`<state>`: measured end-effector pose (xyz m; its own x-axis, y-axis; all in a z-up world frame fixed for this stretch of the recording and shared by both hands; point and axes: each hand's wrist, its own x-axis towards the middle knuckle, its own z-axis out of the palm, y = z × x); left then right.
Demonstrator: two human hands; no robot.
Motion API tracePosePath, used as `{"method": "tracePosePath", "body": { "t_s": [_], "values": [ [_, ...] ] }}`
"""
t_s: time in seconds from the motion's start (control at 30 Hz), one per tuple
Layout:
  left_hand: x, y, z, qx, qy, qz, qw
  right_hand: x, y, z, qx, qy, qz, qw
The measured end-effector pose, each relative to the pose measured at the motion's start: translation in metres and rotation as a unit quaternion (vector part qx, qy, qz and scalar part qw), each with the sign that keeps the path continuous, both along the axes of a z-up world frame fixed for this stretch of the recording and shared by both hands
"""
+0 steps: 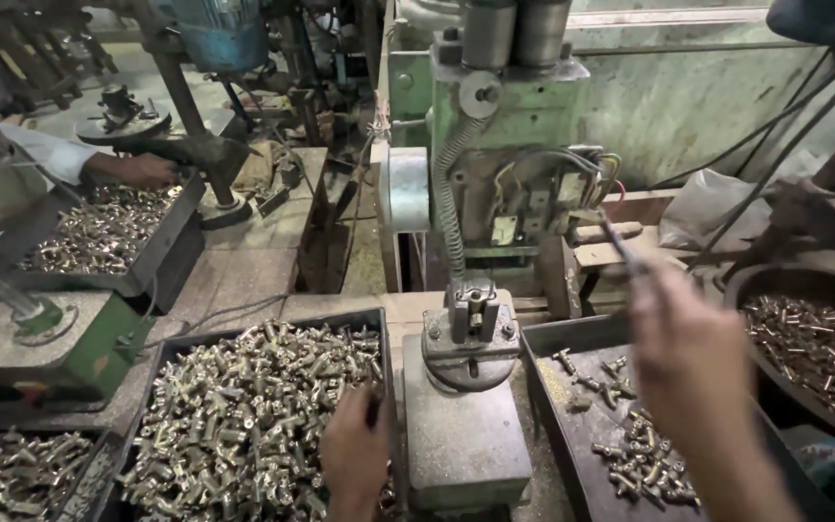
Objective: Operator loads small metal components into a manual press, pulls the lever to process them, and places finished parts into a tray.
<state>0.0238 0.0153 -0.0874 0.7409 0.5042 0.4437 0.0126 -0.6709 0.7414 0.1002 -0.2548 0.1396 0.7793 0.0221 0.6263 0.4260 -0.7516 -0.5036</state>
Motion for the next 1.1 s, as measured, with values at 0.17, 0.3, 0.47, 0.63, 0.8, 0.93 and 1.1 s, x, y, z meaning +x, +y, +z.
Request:
{"method": "tracePosePath", "body": {
  "t_s": [0.17,0.3,0.47,0.63,0.8,0.93,1.1],
  "values": [
    [-0.022,0.025,-0.073,0.051,0.179,-0.014,0.982,0.043,0.020,-0.063,0.056,0.035,0.040,0.997],
    [-0.023,0.027,-0.088,0.092,0.236,-0.084,0.964,0.079,0.030,-0.074,0.030,0.039,0.042,0.998],
    [-0.026,0.018,-0.055,0.103,0.304,-0.015,0.947,0.092,0.026,-0.089,0.021,0.022,0.042,0.999],
    [-0.025,0.026,-0.087,0.070,0.342,0.032,0.937,0.015,0.021,-0.069,0.278,0.022,0.136,0.951],
    [-0.020,0.023,-0.095,0.060,0.392,0.060,0.916,0.000,0.044,-0.073,0.154,0.028,0.154,0.976],
    [-0.021,0.019,-0.098,0.090,0.430,0.114,0.891,0.002,0.075,-0.059,-0.110,0.009,0.151,0.982],
    [-0.018,0.024,-0.106,0.118,0.430,0.109,0.889,-0.013,0.066,-0.058,-0.031,-0.042,0.162,0.985]
  ]
}}
